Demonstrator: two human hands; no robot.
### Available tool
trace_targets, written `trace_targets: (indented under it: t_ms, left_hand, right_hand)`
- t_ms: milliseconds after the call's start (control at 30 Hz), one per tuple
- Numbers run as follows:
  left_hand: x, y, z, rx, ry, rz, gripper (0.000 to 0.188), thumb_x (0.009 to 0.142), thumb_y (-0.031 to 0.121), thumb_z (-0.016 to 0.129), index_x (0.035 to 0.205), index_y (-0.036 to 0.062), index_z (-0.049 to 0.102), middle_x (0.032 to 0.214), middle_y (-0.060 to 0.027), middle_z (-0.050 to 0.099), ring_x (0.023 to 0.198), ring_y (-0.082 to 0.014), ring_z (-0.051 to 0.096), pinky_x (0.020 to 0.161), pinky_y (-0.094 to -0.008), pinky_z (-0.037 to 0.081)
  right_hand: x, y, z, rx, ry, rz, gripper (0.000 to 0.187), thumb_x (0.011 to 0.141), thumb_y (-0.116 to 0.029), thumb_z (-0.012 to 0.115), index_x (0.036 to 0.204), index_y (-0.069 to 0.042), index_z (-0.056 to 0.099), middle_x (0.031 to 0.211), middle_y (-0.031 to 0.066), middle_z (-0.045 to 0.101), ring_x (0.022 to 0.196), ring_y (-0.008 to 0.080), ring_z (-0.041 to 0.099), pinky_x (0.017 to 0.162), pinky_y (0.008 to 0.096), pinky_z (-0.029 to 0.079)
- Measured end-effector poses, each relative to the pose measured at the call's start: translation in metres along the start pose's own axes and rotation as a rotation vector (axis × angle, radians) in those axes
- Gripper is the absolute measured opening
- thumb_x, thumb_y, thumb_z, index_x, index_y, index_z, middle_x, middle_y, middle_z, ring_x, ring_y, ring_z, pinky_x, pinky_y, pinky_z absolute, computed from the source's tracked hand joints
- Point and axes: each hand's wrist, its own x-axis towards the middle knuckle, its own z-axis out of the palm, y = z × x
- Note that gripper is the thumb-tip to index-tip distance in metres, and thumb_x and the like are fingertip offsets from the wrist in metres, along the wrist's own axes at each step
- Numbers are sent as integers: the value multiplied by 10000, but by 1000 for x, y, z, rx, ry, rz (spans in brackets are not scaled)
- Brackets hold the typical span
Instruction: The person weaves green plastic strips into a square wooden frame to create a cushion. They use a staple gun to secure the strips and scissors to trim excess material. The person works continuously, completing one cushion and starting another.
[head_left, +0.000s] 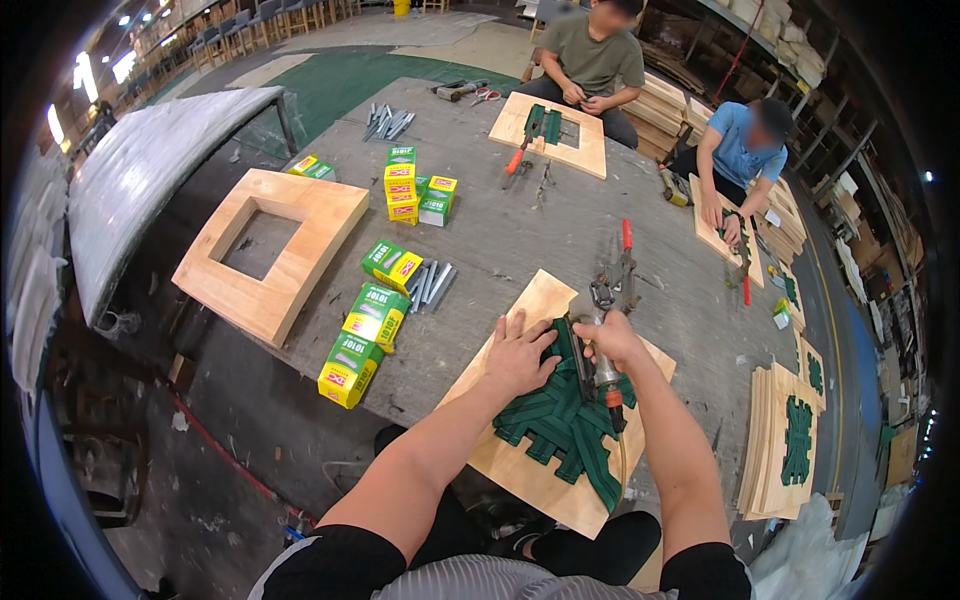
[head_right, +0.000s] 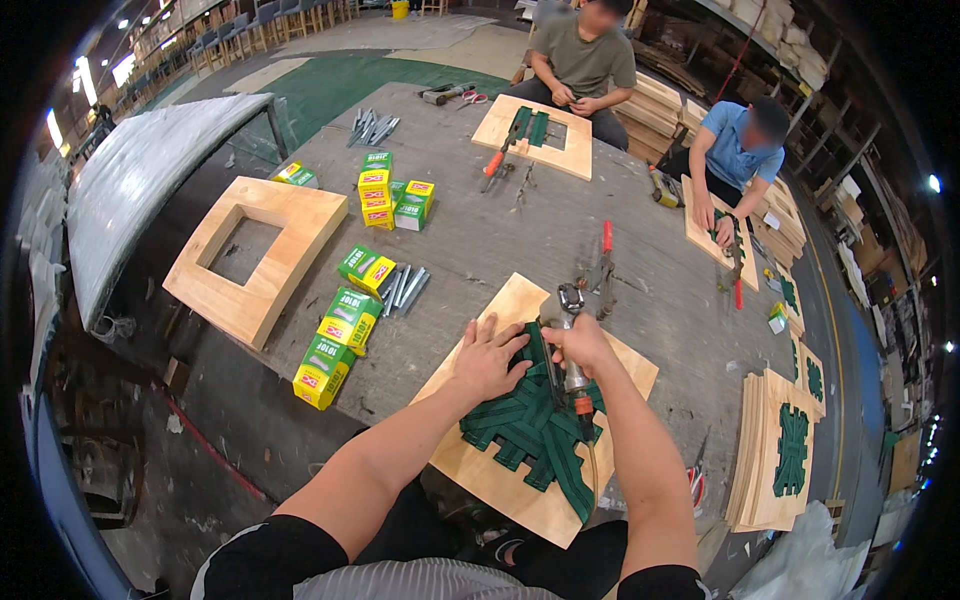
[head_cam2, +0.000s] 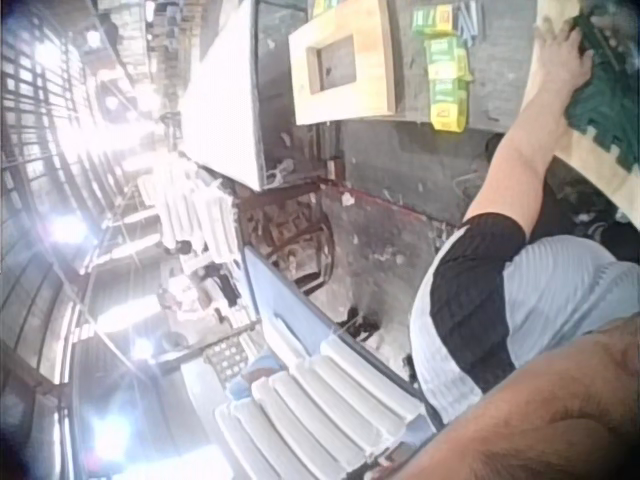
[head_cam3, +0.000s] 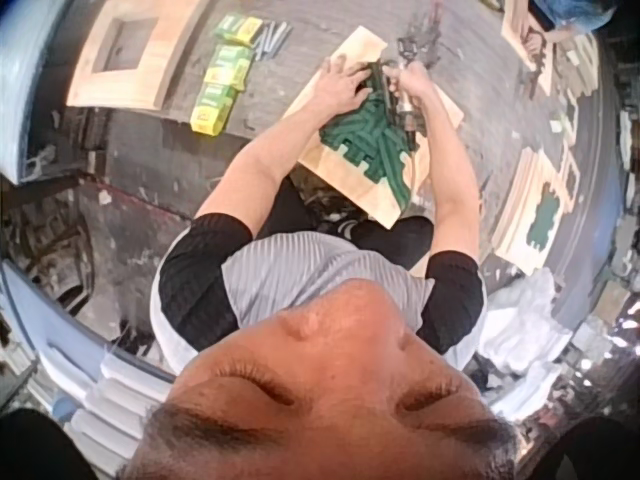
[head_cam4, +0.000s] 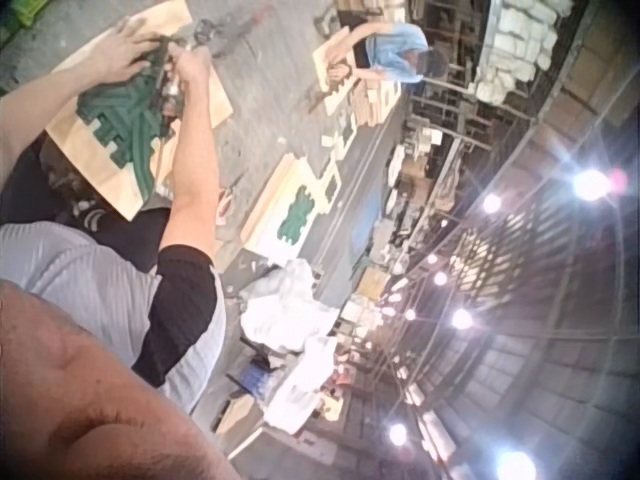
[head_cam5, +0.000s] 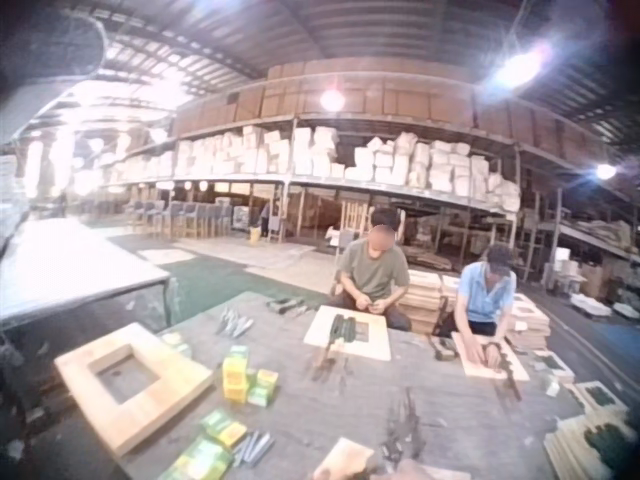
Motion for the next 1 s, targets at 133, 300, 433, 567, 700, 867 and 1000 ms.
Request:
trace_targets:
  t_ms: [133,300,433,567,700,867,1000]
  left_hand:
    - [-1,-1,2,-11,2,-5,561,980,522,604,1443,206,619,1569,10,515,1531,-405,328,1236,-631,219]
    - [-1,-4,6,-8,74,20,562,974,523,612,1437,204,625,1563,14,522,1518,-410,350,1232,-633,227]
    - [0,-4,5,-18,24,9,560,966,517,631,1434,207,631,1565,-18,517,1508,-415,364,1229,-632,233]
    - [-1,-4,3,-27,91,24,550,965,504,640,1428,208,641,1577,-118,477,1508,-409,355,1236,-622,227]
    - [-3,-4,1,-54,105,17,532,965,485,642,1415,203,657,1581,-176,437,1519,-395,331,1252,-605,209]
    - [-3,-5,1,-86,143,34,455,946,435,684,1329,192,718,1520,-170,496,1486,-401,374,1224,-614,243]
    - [-4,-7,2,-123,146,24,379,947,396,685,1252,183,761,1490,-171,514,1468,-392,393,1220,-611,250]
  right_hand:
    - [4,2,2,-6,-24,-15,228,915,-106,756,1081,10,650,828,40,649,541,126,592,449,311,473]
    - [3,2,12,-44,8,18,229,918,-103,748,1090,5,642,812,33,637,523,122,573,443,305,456]
    - [1,4,17,-33,23,-40,232,914,-98,748,1082,7,626,796,32,630,510,122,558,432,309,447]
    - [2,5,17,-29,10,-61,241,914,-87,747,1079,20,608,789,37,623,499,121,545,421,311,438]
    - [1,6,20,-7,-39,-73,247,919,-81,745,1089,24,600,792,41,624,495,120,542,416,312,436]
    - [0,4,19,-27,-44,-65,242,920,-81,748,1101,2,609,804,33,629,496,117,543,417,311,436]
    - [1,5,21,-13,-90,-43,222,921,-79,743,1093,-7,623,786,26,628,502,112,543,423,304,437]
